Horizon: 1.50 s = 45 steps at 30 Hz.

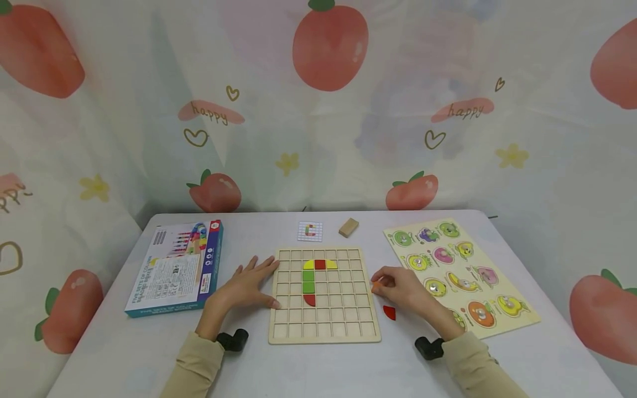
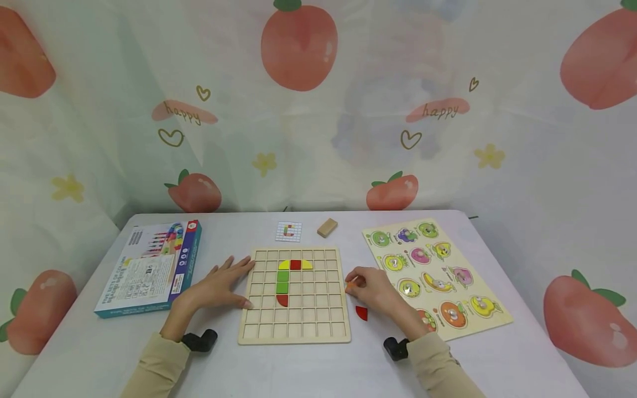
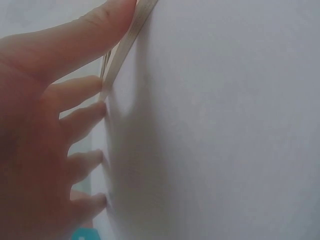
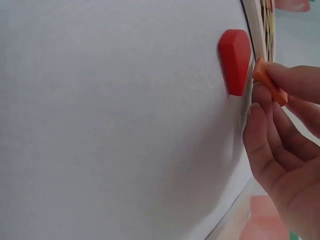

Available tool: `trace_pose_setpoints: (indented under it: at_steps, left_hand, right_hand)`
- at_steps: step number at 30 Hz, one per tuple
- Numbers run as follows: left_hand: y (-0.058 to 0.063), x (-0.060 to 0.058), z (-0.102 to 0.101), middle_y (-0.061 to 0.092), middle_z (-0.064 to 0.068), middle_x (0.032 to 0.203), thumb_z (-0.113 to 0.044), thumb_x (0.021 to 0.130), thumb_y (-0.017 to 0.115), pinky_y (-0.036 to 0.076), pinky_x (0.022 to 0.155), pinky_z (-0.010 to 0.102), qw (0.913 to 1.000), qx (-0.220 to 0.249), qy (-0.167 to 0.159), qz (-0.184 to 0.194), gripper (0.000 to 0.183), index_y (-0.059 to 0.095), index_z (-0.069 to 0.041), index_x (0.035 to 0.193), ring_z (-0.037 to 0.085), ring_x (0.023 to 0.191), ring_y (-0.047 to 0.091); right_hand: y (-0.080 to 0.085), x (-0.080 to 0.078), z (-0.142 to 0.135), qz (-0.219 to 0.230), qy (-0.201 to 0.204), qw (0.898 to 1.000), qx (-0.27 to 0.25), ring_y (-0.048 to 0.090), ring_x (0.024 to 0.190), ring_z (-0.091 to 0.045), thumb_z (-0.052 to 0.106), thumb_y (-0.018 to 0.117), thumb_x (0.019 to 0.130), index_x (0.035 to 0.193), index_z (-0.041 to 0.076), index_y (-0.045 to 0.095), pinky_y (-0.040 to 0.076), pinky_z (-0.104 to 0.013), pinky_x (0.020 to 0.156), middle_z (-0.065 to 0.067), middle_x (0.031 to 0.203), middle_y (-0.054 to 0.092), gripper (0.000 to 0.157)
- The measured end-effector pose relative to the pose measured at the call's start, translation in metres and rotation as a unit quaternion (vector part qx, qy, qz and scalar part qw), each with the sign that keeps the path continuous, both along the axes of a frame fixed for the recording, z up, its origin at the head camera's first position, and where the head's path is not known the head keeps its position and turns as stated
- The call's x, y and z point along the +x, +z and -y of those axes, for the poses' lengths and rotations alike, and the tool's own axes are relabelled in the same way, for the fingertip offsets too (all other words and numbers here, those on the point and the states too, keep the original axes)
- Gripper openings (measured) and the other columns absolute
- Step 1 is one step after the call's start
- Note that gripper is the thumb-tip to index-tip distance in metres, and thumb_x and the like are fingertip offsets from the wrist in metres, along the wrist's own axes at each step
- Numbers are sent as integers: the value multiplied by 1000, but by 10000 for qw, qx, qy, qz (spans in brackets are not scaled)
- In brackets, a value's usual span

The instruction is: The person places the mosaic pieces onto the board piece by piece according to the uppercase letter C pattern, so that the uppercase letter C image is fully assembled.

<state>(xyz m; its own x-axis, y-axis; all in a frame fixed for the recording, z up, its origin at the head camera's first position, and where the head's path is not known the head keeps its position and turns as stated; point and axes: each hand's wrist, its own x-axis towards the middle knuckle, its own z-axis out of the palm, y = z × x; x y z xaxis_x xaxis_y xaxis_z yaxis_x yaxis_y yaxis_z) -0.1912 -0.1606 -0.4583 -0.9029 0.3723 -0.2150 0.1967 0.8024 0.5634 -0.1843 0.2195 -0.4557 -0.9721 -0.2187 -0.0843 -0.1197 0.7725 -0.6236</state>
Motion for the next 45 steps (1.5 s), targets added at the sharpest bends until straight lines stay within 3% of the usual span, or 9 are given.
trace_pose_setpoints:
  at_steps: [8, 18, 30, 37, 45]
  left_hand:
    - [0, 1, 0, 25, 10, 171, -41, 78, 88, 2, 125, 68, 10000, -22, 32, 6, 102, 36, -11, 161, 45, 159, 6]
    - [1, 0, -1, 24, 9, 171, -41, 79, 88, 1, 126, 67, 10000, -24, 30, 28, 102, 35, -12, 161, 44, 159, 5]
    - [0, -1, 0, 24, 9, 171, -41, 79, 87, 1, 126, 67, 10000, -71, 9, 40, 102, 34, -12, 161, 44, 159, 4]
    - [-1, -3, 0, 23, 9, 171, -41, 80, 87, 1, 126, 67, 10000, -63, -17, 43, 102, 34, -12, 161, 44, 159, 4]
    - [-2, -3, 1, 23, 8, 172, -42, 80, 87, 0, 126, 66, 9999, -80, -11, 88, 102, 34, -13, 162, 43, 159, 3]
  right_hand:
    - [3, 1, -1, -231, 228, 9992, -233, 61, 80, -14, 7, 73, 93, 104, 7, 75, 54, -22, 69, -1, 91, 72, 11]
    - [2, 1, 8, 89, 488, 9957, -782, 66, 79, -15, 6, 69, 96, 105, 5, 74, 55, -23, 62, -3, 95, 75, 10]
    - [6, 0, 25, 308, 886, 9889, -1156, 67, 84, -16, 3, 73, 90, 113, 3, 73, 57, -20, 73, -7, 101, 74, 23]
    - [7, -1, 40, 657, 960, 9832, -1407, 71, 87, -17, -1, 70, 90, 118, -3, 72, 56, -20, 72, -13, 104, 74, 28]
    - [5, -2, 55, 556, 1197, 9837, -1221, 70, 78, -13, -3, 68, 87, 116, -2, 74, 53, -20, 69, -6, 90, 77, 30]
